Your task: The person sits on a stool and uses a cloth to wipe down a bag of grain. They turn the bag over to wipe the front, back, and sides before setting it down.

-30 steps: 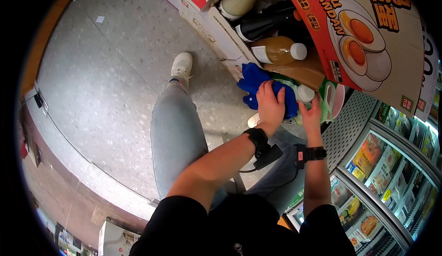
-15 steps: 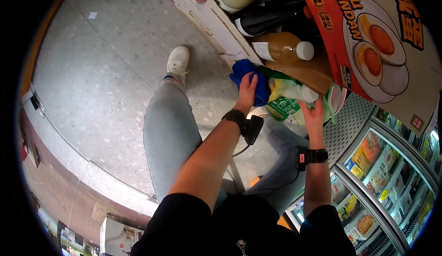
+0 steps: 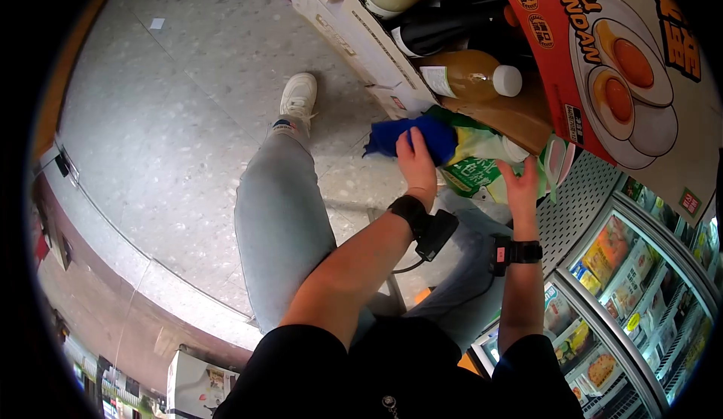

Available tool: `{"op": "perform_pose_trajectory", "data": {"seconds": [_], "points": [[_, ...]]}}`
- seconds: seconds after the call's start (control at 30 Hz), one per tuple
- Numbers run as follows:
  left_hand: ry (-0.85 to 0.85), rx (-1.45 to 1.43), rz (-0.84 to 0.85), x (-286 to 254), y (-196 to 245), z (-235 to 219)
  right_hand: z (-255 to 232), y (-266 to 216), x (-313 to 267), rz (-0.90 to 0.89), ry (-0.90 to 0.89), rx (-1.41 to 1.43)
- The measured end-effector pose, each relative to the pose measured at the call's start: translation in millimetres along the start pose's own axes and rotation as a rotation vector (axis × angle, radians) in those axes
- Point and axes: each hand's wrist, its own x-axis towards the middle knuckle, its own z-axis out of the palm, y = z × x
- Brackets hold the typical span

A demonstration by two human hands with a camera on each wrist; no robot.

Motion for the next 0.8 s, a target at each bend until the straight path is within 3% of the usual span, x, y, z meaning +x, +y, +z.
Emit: {"op": "perform_pose_trajectory", "data": {"seconds": [0.03,0.1,0.13,0.23,0.37,0.43,0.53,0.6,0.8], "points": [[0.002,0.003,0.001,0.6,2.9,3.8,1.0,1.4,0.5,0.001,-0.002,0.004],[-0.011,0.253,0.280,4.0,8.0,11.4,0.9,4.0,0.5,-0.014,0.005,0.002],[-0.011,0.253,0.276,12.1,3.3,12.8,1.0,3.9,1.1,-0.012,0.003,-0.001],[-0.133,0.187,0.137,56.2,-40.0,10.9,-0.9,3.1,0.7,0.009,0.005,-0.038],[-0.129,0.017,0.025,60.5,-53.0,7.0,-1.6,0.1,5.1,0.001,-0.023,-0.039],[0.017,0.162,-0.029,56.7,-51.4,-2.0,-2.6,-1.2,8.9,0.018,-0.042,-0.025],[-0.115,0.130,-0.414,47.4,-48.7,-24.0,-2.4,-1.2,9.1,-0.003,-0.034,-0.035],[-0.065,0.127,-0.484,35.1,-69.1,-20.9,-1.1,1.8,8.3,-0.011,-0.024,-0.018],[-0.088,-0.043,-0.595,-11.9,-49.7,-14.1,-2.1,-0.9,11.7,-0.032,-0.019,-0.054]]}}
